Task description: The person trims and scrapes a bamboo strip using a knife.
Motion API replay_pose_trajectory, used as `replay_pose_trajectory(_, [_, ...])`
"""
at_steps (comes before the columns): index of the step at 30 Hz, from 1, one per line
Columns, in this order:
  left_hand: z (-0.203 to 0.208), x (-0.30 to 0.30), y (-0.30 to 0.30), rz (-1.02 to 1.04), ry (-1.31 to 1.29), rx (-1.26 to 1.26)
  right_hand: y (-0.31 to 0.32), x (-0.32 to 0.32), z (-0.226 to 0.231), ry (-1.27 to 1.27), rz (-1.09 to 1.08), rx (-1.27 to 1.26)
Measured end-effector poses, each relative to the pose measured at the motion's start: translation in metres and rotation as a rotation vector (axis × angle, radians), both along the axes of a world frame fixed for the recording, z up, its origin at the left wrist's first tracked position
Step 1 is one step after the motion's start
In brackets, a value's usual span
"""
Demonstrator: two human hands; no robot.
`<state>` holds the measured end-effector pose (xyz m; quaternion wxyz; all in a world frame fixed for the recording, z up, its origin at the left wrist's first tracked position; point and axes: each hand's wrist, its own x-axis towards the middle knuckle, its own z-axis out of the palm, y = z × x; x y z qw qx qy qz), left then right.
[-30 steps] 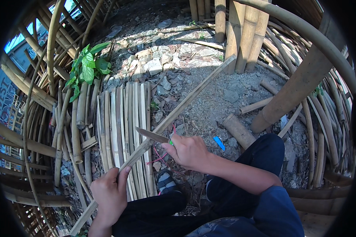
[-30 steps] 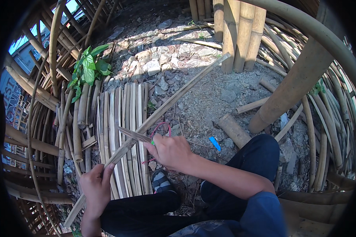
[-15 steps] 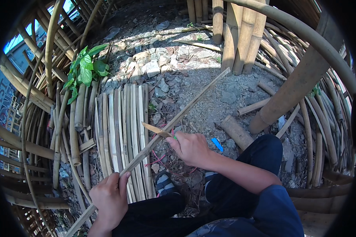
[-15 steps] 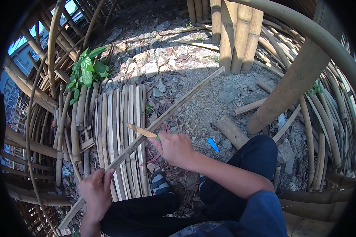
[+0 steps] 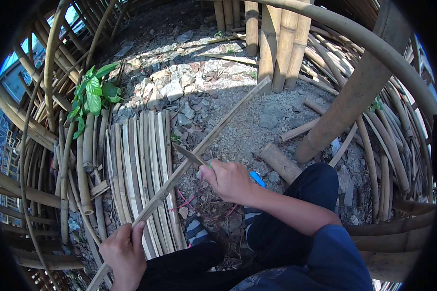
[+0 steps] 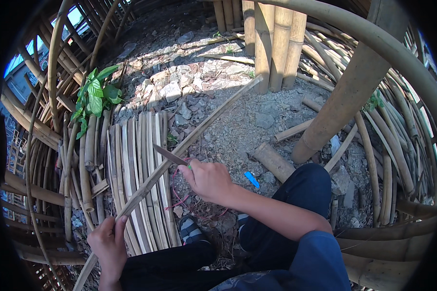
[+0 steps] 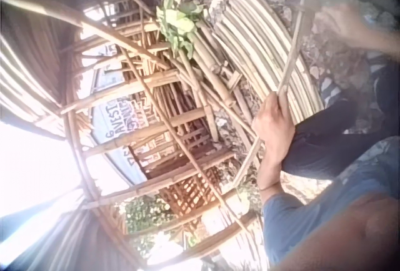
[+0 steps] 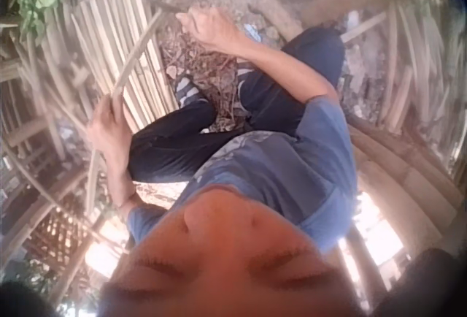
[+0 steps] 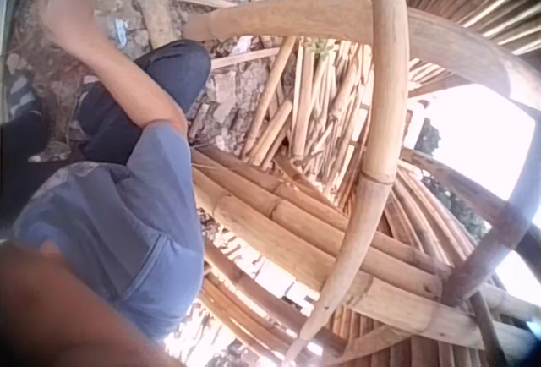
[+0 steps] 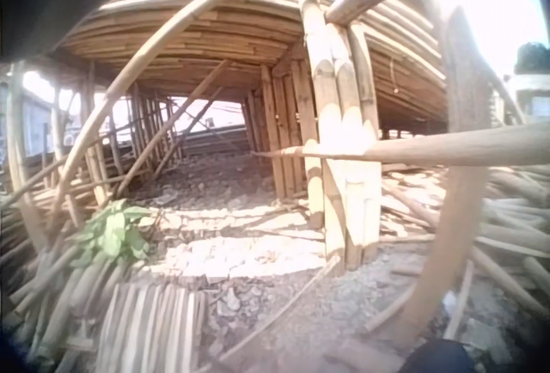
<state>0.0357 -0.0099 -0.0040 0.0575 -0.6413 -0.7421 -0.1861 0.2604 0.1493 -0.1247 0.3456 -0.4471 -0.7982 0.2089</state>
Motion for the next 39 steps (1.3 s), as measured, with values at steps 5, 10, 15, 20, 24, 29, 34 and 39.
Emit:
replay_pose_trajectory(5, [0.007,-0.001,-0.007,0.056,0.004,0.04,0.064,0.042,-0.009,-0.164,-0.314,-0.053])
replay_pose_trajectory(10, [0.006,-0.002,-0.008,0.098,-0.026,0.065,0.072,0.049,0.004,-0.05,-0.339,-0.12])
replay_pose_trajectory(15, [0.006,0.003,-0.004,0.03,-0.023,0.019,-0.008,-0.001,0.025,-0.025,0.034,-0.046])
replay_pose_trajectory(20, [0.007,0.003,-0.01,0.053,-0.022,0.078,0.035,0.026,0.019,-0.087,-0.114,-0.017])
replay_pose_trajectory(24, [0.006,0.002,-0.008,0.027,0.006,0.07,0.021,0.022,0.018,-0.064,-0.114,-0.041])
replay_pose_trajectory(29, [0.007,0.003,-0.012,0.018,-0.002,0.072,0.038,0.035,0.016,-0.093,-0.186,-0.101])
replay_pose_trajectory(34, [0.008,0.002,-0.011,0.047,0.026,0.05,0.05,0.044,0.012,-0.14,-0.175,-0.15])
replay_pose_trajectory(39, [0.014,-0.004,-0.016,-0.031,0.074,0.086,0.052,0.049,0.013,-0.129,-0.113,-0.054])
